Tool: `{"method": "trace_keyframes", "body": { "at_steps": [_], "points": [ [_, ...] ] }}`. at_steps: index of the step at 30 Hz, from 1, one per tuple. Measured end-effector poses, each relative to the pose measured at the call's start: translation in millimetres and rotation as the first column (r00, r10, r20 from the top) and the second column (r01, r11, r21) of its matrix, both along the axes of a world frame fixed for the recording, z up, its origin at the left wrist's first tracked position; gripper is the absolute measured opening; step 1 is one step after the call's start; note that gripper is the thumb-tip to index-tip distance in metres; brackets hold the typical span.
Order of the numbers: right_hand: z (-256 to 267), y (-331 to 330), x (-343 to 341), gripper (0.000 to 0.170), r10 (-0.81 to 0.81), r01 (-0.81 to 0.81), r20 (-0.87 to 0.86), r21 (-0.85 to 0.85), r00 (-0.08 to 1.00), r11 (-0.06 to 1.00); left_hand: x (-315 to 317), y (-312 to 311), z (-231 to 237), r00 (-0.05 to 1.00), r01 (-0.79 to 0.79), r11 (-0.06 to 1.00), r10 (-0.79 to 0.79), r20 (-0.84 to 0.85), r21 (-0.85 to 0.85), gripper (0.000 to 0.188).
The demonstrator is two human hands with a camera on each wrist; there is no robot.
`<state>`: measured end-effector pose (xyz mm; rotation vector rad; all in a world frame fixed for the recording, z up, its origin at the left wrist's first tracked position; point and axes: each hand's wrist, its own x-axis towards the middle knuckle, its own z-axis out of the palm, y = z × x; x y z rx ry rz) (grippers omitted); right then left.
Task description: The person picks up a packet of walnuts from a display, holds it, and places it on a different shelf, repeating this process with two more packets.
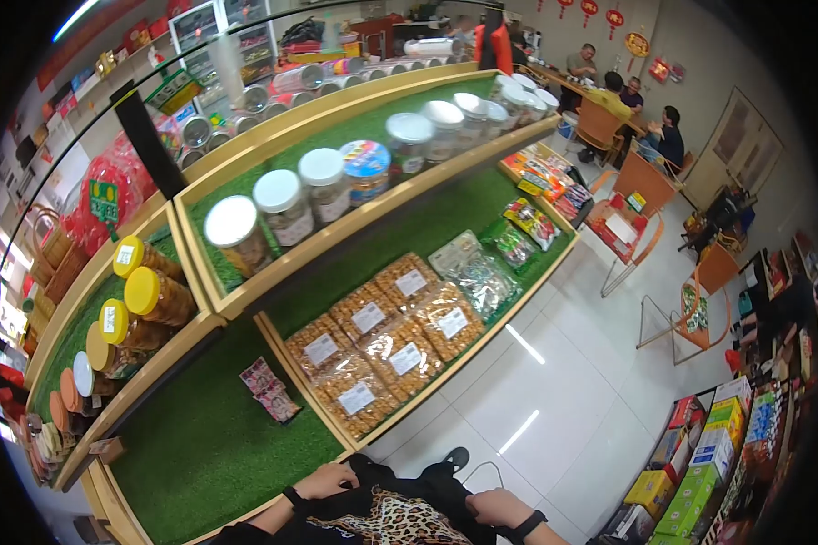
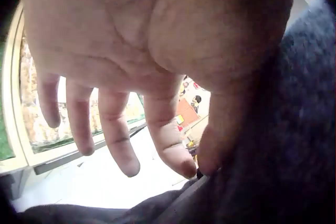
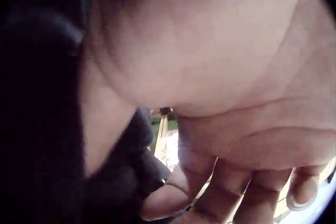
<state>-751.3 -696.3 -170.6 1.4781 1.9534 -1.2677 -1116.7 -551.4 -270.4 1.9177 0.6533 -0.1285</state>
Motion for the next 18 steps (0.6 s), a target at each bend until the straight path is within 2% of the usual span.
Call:
{"method": "trace_keyframes", "body": {
  "at_steps": [1,2,4,5,6,8,9,11,12,14,15,17,18],
  "points": [
    [8.1,-5.7,10.9,0.022,-0.055,0.048,-0.068,-0.107,0.996,0.993,11.8,3.4,7.5,0.999,0.045,0.999,-0.046,0.016,0.028,0.024],
    [7.5,-16.0,21.0,0.022,-0.066,0.059,-0.069,-0.104,0.995,0.993,24.0,4.8,13.9,0.998,0.056,0.998,-0.057,0.014,0.030,0.024],
    [2.3,-37.7,38.1,0.029,-0.185,0.168,-0.213,-0.096,0.959,0.981,47.7,6.8,25.7,0.993,0.083,0.997,-0.082,0.087,-0.008,0.027],
    [4.4,-45.3,46.8,0.025,-0.341,0.303,-0.283,-0.170,0.896,0.938,61.4,6.8,29.3,0.993,0.120,0.993,-0.120,0.002,-0.003,0.027],
    [4.4,-52.1,57.2,0.025,-0.344,0.308,-0.285,-0.165,0.894,0.937,76.7,5.0,29.1,0.992,0.125,0.992,-0.125,0.002,0.002,0.027],
    [3.0,-68.8,79.0,0.024,-0.453,0.424,-0.302,-0.160,0.838,0.891,110.4,-3.4,26.2,0.962,0.229,0.959,-0.196,-0.190,0.170,0.023],
    [2.6,-77.6,89.2,0.024,-0.461,0.432,-0.299,-0.160,0.836,0.888,127.1,-8.7,31.3,0.965,0.231,0.950,-0.197,-0.174,0.209,0.019],
    [2.1,-94.0,106.1,0.027,-0.468,0.453,-0.169,-0.121,0.868,0.884,157.8,-14.7,34.3,0.963,0.259,0.929,-0.225,-0.150,0.263,0.019],
    [1.9,-101.4,113.0,0.027,-0.477,0.462,-0.167,-0.119,0.863,0.879,171.4,-16.8,35.1,0.960,0.277,0.906,-0.247,-0.132,0.319,0.019],
    [0.6,-114.5,125.3,0.026,-0.487,0.486,-0.016,-0.043,0.873,0.873,195.6,-19.1,37.4,0.959,0.283,0.893,-0.257,-0.121,0.350,0.017],
    [-4.2,-122.8,130.8,0.026,-0.496,0.495,-0.015,-0.042,0.868,0.868,206.8,-18.6,40.8,0.955,0.295,0.867,-0.268,-0.123,0.402,0.016],
    [-22.6,-142.2,139.6,0.023,-0.516,0.506,0.067,0.124,0.854,0.854,227.1,-19.1,40.6,0.950,0.311,0.836,-0.289,-0.120,0.451,0.015],
    [-33.7,-154.2,143.1,0.023,-0.522,0.512,0.074,0.122,0.850,0.851,236.7,-20.8,35.7,0.950,0.305,0.812,-0.295,-0.102,0.498,0.013]
  ]
}}
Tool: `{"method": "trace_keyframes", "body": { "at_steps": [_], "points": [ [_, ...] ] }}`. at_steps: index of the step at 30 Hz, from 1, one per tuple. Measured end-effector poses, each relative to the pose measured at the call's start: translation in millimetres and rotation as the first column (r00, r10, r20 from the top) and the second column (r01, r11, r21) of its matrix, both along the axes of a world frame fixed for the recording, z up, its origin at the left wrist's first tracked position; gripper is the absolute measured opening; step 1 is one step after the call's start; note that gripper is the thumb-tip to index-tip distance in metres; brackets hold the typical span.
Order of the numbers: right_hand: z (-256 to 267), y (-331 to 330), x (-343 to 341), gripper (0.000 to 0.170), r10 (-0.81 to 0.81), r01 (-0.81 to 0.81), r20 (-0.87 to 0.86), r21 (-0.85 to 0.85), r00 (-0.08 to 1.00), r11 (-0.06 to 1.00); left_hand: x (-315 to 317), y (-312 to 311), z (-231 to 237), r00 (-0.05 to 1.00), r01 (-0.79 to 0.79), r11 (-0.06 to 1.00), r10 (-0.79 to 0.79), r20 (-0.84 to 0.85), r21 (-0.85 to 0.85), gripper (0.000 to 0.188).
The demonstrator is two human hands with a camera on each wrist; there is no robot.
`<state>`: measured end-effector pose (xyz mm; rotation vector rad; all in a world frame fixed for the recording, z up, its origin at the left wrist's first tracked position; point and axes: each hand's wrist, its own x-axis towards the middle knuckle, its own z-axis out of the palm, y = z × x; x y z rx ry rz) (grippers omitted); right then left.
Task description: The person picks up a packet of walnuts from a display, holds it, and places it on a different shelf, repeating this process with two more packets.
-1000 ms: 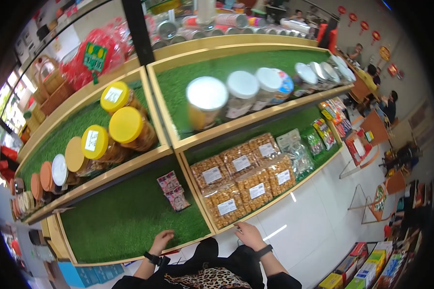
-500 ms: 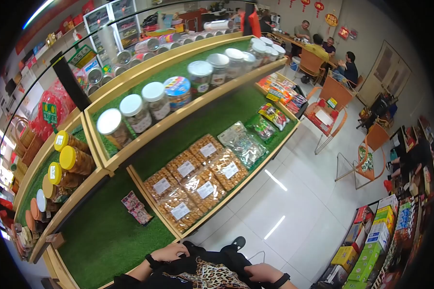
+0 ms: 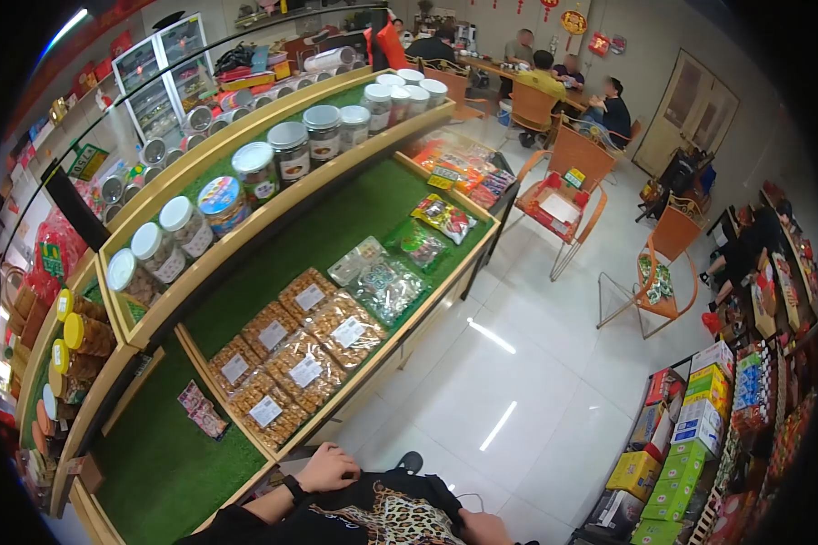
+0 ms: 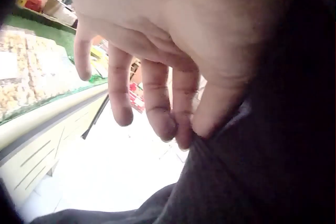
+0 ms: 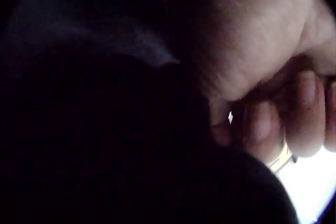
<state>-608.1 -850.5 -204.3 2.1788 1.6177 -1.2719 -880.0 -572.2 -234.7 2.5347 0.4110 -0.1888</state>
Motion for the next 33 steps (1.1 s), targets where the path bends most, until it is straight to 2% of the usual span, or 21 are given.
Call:
{"method": "trace_keyframes", "body": {
  "at_steps": [2,3,5,7,8,10,11,13,16,20,22,28,30,31,32,33],
  "points": [
    [-21.4,-20.1,2.9,0.019,-0.069,0.053,0.071,0.208,0.995,0.977,18.6,-0.9,-4.1,0.999,0.015,0.999,-0.017,0.033,0.038,0.011],
    [-24.3,-19.7,1.6,0.018,-0.127,0.100,0.117,0.217,0.985,0.971,28.5,1.8,-3.2,0.997,0.060,0.997,-0.062,0.043,0.049,0.010],
    [-24.9,-17.3,10.2,0.017,-0.164,0.136,0.134,0.197,0.977,0.971,47.1,7.0,-5.2,0.993,0.106,0.993,-0.110,0.053,0.057,0.008],
    [-31.7,-17.0,15.8,0.017,-0.195,0.168,0.151,0.176,0.969,0.970,65.4,12.3,-8.5,0.964,0.267,0.962,-0.267,-0.020,0.046,0.007],
    [-46.7,-18.7,18.8,0.018,-0.235,0.211,0.161,0.149,0.959,0.966,75.5,17.9,-7.5,0.964,0.267,0.963,-0.266,-0.017,0.048,0.007],
    [-48.0,-7.6,28.9,0.018,-0.271,0.253,0.174,0.120,0.947,0.960,93.6,28.6,-3.5,0.932,0.347,0.937,-0.342,-0.125,0.026,0.005],
    [-46.9,-4.3,33.5,0.018,-0.294,0.279,0.155,0.110,0.943,0.954,100.4,35.1,-9.1,0.932,0.347,0.938,-0.342,-0.125,0.023,0.005],
    [-46.0,6.6,42.4,0.018,-0.321,0.311,0.132,0.090,0.938,0.946,112.3,48.4,-21.5,0.953,0.302,0.953,-0.301,-0.043,0.011,0.007],
    [-54.2,37.7,71.3,0.020,-0.291,0.284,0.188,0.064,0.938,0.957,143.2,82.0,-29.6,0.965,0.246,0.966,-0.252,-0.078,-0.076,0.010],
    [-68.6,87.3,105.6,0.021,-0.323,0.321,0.252,0.049,0.912,0.946,197.2,138.9,-26.4,0.960,0.280,0.958,-0.280,0.008,-0.068,0.013],
    [-64.9,118.7,119.2,0.022,-0.362,0.358,0.281,0.069,0.889,0.931,229.8,167.1,-23.8,0.914,0.403,0.913,-0.401,0.056,-0.053,0.016],
    [-35.0,181.6,156.4,0.026,-0.396,0.395,0.189,0.048,0.898,0.918,284.1,212.2,-41.4,0.861,0.508,0.858,-0.507,0.026,-0.074,0.018],
    [-18.7,199.6,181.8,0.028,-0.381,0.381,-0.022,0.108,0.924,0.918,292.5,233.8,-36.9,0.922,0.382,0.902,-0.388,0.012,-0.203,0.019],
    [-8.2,213.0,194.7,0.027,-0.413,0.427,-0.133,0.105,0.901,0.898,296.5,246.4,-23.3,0.929,0.348,0.909,-0.367,-0.043,-0.230,0.023],
    [-31.8,211.5,212.2,0.027,-0.394,0.435,-0.234,0.165,0.889,0.885,299.9,256.4,-24.2,0.928,0.348,0.909,-0.369,-0.052,-0.231,0.023],
    [-27.1,224.9,224.9,0.026,-0.436,0.513,-0.320,0.221,0.841,0.829,304.8,265.1,-26.2,0.936,0.302,0.921,-0.336,-0.106,-0.246,0.025]
  ]
}}
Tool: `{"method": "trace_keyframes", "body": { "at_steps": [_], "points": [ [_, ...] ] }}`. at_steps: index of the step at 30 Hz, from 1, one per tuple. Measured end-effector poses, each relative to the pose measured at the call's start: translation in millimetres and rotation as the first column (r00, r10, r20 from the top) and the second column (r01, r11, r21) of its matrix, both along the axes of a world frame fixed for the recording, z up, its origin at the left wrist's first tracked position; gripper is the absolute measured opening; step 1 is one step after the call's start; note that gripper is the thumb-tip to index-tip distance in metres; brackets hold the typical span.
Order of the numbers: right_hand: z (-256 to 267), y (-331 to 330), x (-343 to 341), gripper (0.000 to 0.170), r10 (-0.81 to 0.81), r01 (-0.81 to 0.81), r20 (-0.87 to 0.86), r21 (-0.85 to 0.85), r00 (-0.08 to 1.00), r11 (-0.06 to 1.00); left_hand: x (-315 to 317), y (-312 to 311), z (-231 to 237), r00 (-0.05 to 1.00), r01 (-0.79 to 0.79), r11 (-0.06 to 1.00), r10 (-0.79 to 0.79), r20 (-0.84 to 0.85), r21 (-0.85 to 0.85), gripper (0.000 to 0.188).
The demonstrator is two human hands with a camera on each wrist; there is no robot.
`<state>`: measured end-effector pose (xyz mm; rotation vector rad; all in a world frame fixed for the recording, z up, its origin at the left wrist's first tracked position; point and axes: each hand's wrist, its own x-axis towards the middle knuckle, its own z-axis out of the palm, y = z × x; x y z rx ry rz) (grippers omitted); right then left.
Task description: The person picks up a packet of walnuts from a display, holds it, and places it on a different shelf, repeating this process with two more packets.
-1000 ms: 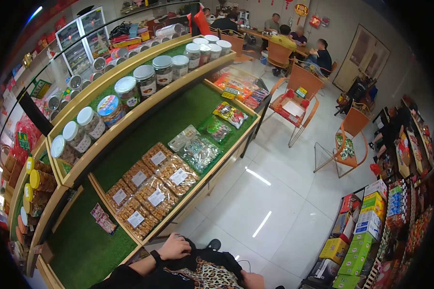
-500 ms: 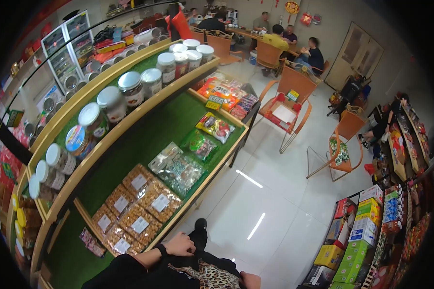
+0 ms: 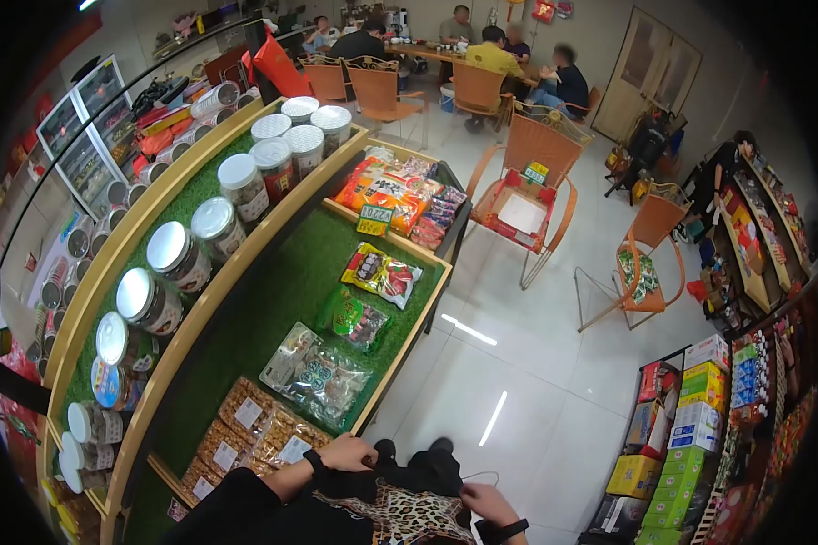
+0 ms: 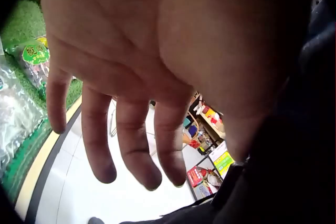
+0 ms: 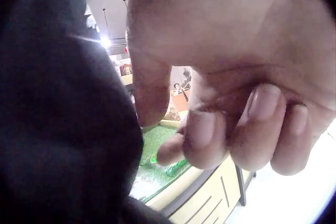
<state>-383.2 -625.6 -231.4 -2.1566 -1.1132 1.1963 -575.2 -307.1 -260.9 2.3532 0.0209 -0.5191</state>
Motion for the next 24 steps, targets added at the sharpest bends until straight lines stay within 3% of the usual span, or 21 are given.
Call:
{"method": "trace_keyframes", "body": {
  "at_steps": [1,3,5,7,9,11,16,20,24],
  "points": [
    [10.9,16.9,18.2,0.026,-0.074,0.079,-0.056,0.088,0.996,0.993,6.0,5.3,-1.9,0.998,-0.038,0.999,0.038,-0.057,0.002,0.028],
    [40.0,52.1,47.7,0.028,-0.134,0.134,0.141,0.014,0.981,0.991,24.1,16.5,11.2,0.996,-0.064,0.998,0.064,-0.062,0.003,0.034],
    [36.1,70.5,75.9,0.029,-0.161,0.142,0.224,0.098,0.961,0.985,47.9,30.7,21.1,0.953,-0.291,0.947,0.299,0.046,-0.135,0.037],
    [51.3,91.9,105.8,0.029,-0.179,0.143,0.280,0.144,0.943,0.979,75.6,45.3,32.9,0.932,-0.340,0.930,0.353,0.085,-0.138,0.033],
    [46.9,98.1,140.5,0.028,-0.153,0.107,0.293,0.166,0.944,0.980,106.9,56.6,43.6,0.827,-0.499,0.850,0.525,0.200,-0.167,0.027],
    [53.9,101.9,173.4,0.027,-0.180,0.129,0.316,0.176,0.932,0.976,142.2,64.5,54.5,0.778,-0.546,0.821,0.571,0.261,-0.168,0.023],
    [61.7,100.2,275.1,0.024,-0.268,0.191,0.391,0.225,0.881,0.956,238.7,70.8,83.3,0.687,-0.596,0.761,0.649,0.327,-0.256,0.021],
    [71.7,100.9,341.6,0.019,-0.398,0.271,0.437,0.324,0.807,0.906,308.7,76.5,96.4,0.688,-0.546,0.810,0.580,0.436,-0.216,0.019],
    [84.1,126.5,380.6,0.016,-0.406,0.248,0.405,0.389,0.819,0.887,357.0,80.7,113.4,0.682,-0.542,0.780,0.626,0.377,-0.314,0.019]
  ]
}}
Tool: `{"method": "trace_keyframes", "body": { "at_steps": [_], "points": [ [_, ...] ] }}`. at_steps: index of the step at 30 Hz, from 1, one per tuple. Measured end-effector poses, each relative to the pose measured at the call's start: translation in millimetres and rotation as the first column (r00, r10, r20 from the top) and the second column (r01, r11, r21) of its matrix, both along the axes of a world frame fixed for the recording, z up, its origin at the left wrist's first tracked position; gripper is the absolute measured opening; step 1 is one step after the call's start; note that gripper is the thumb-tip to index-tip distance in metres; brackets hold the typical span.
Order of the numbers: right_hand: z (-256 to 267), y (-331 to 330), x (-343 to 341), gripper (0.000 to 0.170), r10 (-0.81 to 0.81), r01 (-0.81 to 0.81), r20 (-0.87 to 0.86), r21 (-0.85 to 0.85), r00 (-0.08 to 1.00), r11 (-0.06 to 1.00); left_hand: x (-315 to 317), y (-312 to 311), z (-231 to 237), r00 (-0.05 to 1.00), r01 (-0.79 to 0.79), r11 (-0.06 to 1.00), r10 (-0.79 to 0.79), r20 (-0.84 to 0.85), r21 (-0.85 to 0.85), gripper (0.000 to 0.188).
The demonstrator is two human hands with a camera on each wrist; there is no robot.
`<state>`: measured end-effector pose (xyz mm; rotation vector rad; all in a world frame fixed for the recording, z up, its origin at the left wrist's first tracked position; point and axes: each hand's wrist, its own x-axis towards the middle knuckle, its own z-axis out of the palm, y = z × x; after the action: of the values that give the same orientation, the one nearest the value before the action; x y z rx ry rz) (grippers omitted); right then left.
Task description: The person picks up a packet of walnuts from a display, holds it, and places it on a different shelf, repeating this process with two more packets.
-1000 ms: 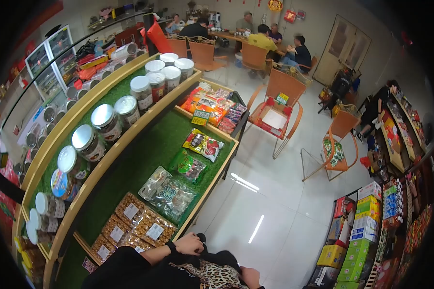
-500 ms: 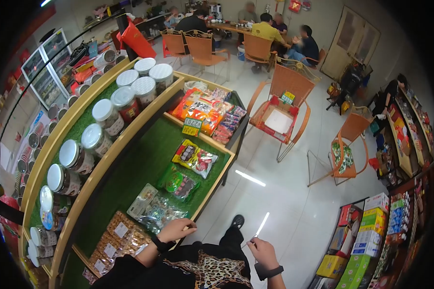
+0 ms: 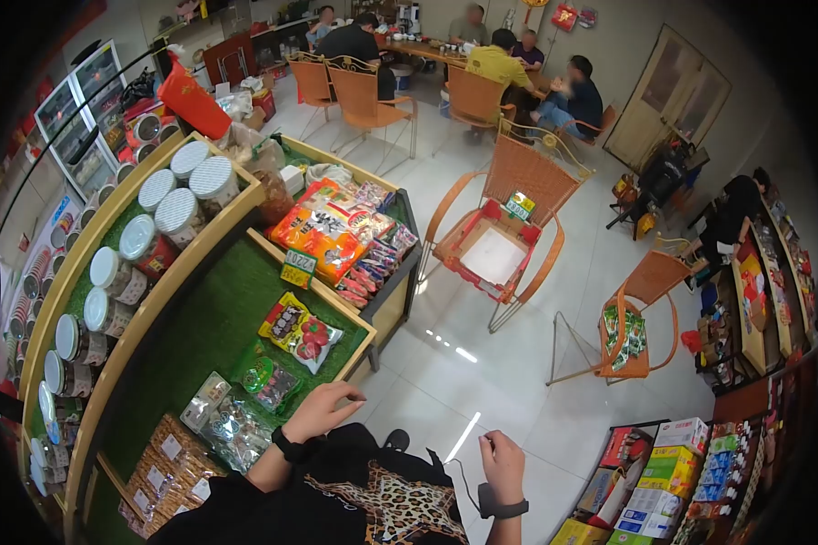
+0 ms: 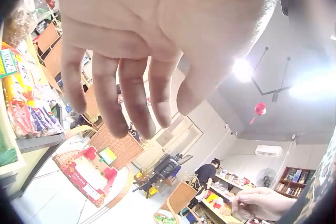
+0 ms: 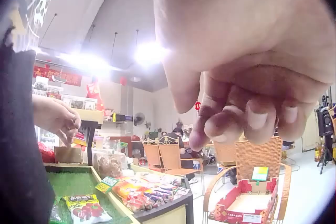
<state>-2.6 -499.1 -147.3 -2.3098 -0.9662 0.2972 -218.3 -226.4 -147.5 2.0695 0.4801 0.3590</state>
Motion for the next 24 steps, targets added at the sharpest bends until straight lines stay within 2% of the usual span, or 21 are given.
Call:
{"method": "trace_keyframes", "body": {
  "at_steps": [4,7,9,13,19,22,24],
  "points": [
    [-4.6,39.4,27.5,0.015,0.015,-0.011,-0.066,0.072,0.998,0.997,38.8,12.5,0.1,0.999,-0.040,0.999,0.040,-0.010,-0.014,0.019],
    [-4.3,77.1,46.3,0.015,0.007,0.005,-0.120,0.101,0.993,0.995,64.1,26.9,-1.0,0.996,-0.085,0.995,0.082,0.046,0.052,0.019],
    [-3.9,100.8,61.7,0.015,0.041,-0.023,-0.156,0.117,0.987,0.993,79.5,41.9,-2.7,0.995,-0.098,0.995,0.098,0.013,-0.005,0.019],
    [-3.8,139.7,106.1,0.014,0.089,-0.073,-0.110,0.140,0.990,0.987,112.2,85.6,-8.3,0.991,-0.117,0.993,0.115,0.063,0.028,0.018],
    [16.3,199.4,168.5,0.014,0.054,-0.045,-0.055,0.165,0.997,0.985,166.2,154.4,7.0,0.976,-0.169,0.981,0.154,0.151,0.093,0.018],
    [15.7,231.4,189.0,0.013,0.121,-0.125,0.036,0.151,0.992,0.981,186.4,176.8,9.0,0.994,-0.069,0.985,0.055,0.091,0.158,0.018],
    [17.5,254.7,194.8,0.013,0.171,-0.165,-0.027,0.145,0.985,0.975,194.8,183.4,14.8,0.994,-0.067,0.989,0.056,0.089,0.134,0.018]
  ]
}}
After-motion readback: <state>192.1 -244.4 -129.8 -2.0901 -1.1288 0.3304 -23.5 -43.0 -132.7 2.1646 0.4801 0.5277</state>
